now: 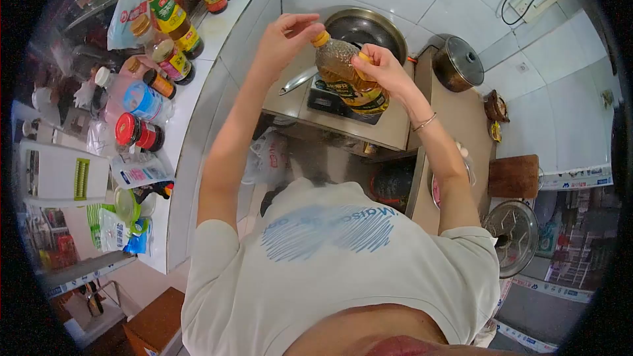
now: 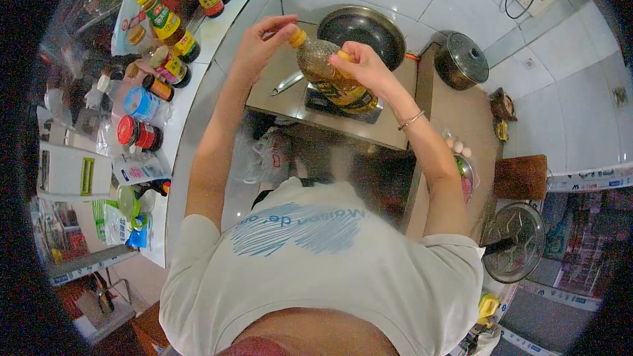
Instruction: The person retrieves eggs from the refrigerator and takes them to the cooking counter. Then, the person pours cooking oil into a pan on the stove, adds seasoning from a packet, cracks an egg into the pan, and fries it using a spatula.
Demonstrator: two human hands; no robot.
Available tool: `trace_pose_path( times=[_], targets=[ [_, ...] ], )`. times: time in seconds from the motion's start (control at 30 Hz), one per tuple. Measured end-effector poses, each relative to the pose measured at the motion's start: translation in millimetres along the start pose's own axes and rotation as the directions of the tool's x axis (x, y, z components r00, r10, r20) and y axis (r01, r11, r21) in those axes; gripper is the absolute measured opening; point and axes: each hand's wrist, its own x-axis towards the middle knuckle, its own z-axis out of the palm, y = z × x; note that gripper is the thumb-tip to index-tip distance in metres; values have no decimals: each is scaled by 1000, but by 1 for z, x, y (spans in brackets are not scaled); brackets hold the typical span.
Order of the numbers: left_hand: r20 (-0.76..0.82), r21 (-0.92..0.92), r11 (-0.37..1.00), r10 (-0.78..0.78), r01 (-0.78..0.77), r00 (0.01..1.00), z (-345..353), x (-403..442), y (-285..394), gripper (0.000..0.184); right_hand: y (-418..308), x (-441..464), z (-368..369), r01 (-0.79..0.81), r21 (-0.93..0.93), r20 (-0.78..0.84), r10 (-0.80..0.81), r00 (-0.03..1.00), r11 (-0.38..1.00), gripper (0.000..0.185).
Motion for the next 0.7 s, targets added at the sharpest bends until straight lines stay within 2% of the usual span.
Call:
trace_pose_path(
  times=[0.07,0.1,0.17,0.2,0.27,0.3,0.37,0.4,0.43,0.47,0.5,0.53,0.57,0.63,0.67,0.7],
  targets=[
    [-81,152,957,-239,248,968,-6,-5,11,41,-2,6,7,8,0,13,-8,1000,1000,27],
    [-99,153,956,-237,250,966,-12,-5,6,41,-3,11,11,18,0,13,-18,1000,1000,27],
    [-79,126,992,-19,29,997,-25,-8,-3,51,-5,21,18,19,28,28,-20,999,999,27],
    [-96,131,991,-20,32,995,-31,-12,-6,51,-7,28,22,19,55,23,-20,1000,998,27],
    [-349,254,966,135,-45,927,-33,-25,3,57,-18,44,35,31,91,15,-33,999,995,27],
    [-358,258,965,135,-41,924,-38,-33,1,57,-24,52,42,43,128,-15,-42,999,991,28],
    [-444,147,989,53,14,895,-50,-54,-12,61,-36,76,54,54,139,-45,-48,998,989,27],
    [-448,150,989,53,16,893,-53,-65,-17,61,-47,87,65,54,284,-102,-26,994,957,28],
    [-451,84,993,-31,77,892,-54,-78,-22,58,-58,98,76,60,424,-155,7,988,904,28],
    [-448,18,990,-116,139,886,-55,-91,-27,55,-66,110,88,58,427,-151,8,989,902,28],
    [-451,21,990,-117,142,885,-55,-104,-33,55,-72,124,99,114,524,-137,-48,989,844,29],
    [-442,-17,974,-209,225,872,-54,-117,-38,52,-76,139,111,163,615,-130,-105,986,772,32],
    [-430,-53,950,-299,306,852,-54,-130,-44,49,-76,159,121,161,619,-127,-105,986,769,32],
    [-410,-92,939,-338,330,847,-57,-155,-66,45,-66,206,143,59,615,-92,-3,996,786,36],
    [-383,-135,927,-375,351,844,-58,-166,-71,42,-56,232,155,56,617,-87,-3,996,785,36],
    [-387,-135,927,-376,351,842,-59,-175,-71,42,-41,260,168,144,579,-157,-63,986,803,32]
  ],
)
